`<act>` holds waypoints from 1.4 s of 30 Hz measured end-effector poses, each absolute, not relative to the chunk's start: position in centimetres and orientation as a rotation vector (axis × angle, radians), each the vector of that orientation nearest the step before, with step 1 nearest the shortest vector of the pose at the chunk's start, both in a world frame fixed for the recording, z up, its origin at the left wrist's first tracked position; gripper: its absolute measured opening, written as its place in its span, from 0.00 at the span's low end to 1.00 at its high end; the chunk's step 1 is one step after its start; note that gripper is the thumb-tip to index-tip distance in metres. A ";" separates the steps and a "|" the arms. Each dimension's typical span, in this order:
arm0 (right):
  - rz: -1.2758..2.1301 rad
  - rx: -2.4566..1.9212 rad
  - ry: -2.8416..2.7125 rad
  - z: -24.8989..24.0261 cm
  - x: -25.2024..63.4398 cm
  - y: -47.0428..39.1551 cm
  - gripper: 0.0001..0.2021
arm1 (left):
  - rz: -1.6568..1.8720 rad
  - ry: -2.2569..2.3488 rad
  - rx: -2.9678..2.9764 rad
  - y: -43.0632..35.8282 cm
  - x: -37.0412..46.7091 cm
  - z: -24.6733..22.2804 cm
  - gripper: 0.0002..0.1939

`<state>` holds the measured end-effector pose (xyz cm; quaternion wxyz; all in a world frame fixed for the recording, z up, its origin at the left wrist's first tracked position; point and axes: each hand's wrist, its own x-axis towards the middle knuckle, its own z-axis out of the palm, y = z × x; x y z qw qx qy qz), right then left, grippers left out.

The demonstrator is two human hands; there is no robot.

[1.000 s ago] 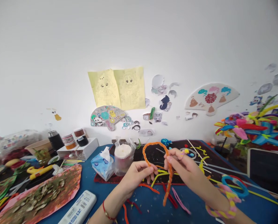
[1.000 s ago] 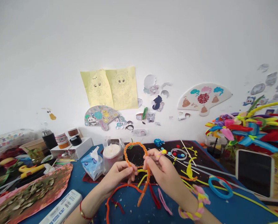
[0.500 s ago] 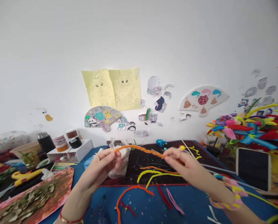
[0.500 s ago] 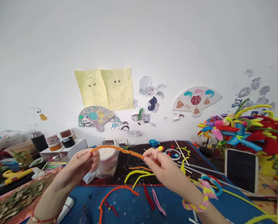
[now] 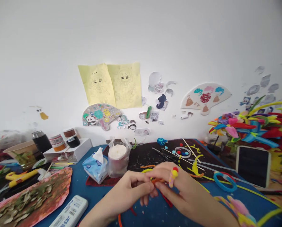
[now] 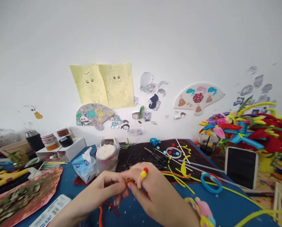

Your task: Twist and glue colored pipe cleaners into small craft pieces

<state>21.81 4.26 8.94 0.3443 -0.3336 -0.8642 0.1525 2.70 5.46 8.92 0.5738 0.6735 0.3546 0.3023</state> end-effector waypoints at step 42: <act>0.435 -0.563 -2.038 9.2 22.4 3.5 0.10 | 0.696 0.275 0.959 5.1 4.0 6.8 0.07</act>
